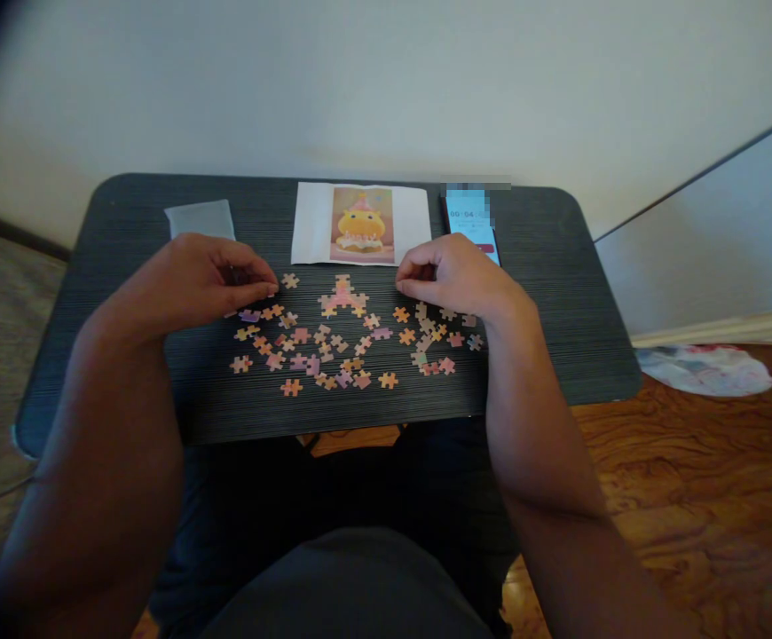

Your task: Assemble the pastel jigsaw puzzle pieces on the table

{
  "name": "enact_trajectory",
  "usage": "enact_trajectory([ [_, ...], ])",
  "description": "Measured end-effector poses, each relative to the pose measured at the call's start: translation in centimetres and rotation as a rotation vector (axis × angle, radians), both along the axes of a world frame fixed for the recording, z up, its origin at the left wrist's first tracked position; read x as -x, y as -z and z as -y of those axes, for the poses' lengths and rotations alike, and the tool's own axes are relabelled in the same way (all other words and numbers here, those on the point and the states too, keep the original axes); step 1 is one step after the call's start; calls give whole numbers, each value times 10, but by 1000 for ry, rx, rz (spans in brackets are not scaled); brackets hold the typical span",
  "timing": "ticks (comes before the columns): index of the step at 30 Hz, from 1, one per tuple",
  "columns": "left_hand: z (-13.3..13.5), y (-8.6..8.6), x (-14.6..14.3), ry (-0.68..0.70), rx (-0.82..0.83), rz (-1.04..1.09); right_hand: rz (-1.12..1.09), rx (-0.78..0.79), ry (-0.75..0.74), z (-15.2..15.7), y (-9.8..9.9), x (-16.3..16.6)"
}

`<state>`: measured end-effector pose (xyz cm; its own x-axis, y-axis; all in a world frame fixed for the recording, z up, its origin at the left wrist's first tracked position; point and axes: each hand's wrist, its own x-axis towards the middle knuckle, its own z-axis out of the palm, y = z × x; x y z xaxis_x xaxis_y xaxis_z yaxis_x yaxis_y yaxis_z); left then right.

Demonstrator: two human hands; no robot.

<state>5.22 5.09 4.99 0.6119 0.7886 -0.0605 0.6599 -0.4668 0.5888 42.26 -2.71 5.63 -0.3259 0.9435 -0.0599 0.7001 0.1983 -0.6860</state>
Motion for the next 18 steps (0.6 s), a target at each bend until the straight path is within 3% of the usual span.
enact_trajectory([
  [9, 0, 0, 1, -47, 23, 9, -9, 46, -12, 0, 2, 1],
  [18, 7, -7, -7, -85, 11, 38, -58, 180, -177, 1, 0, 5],
])
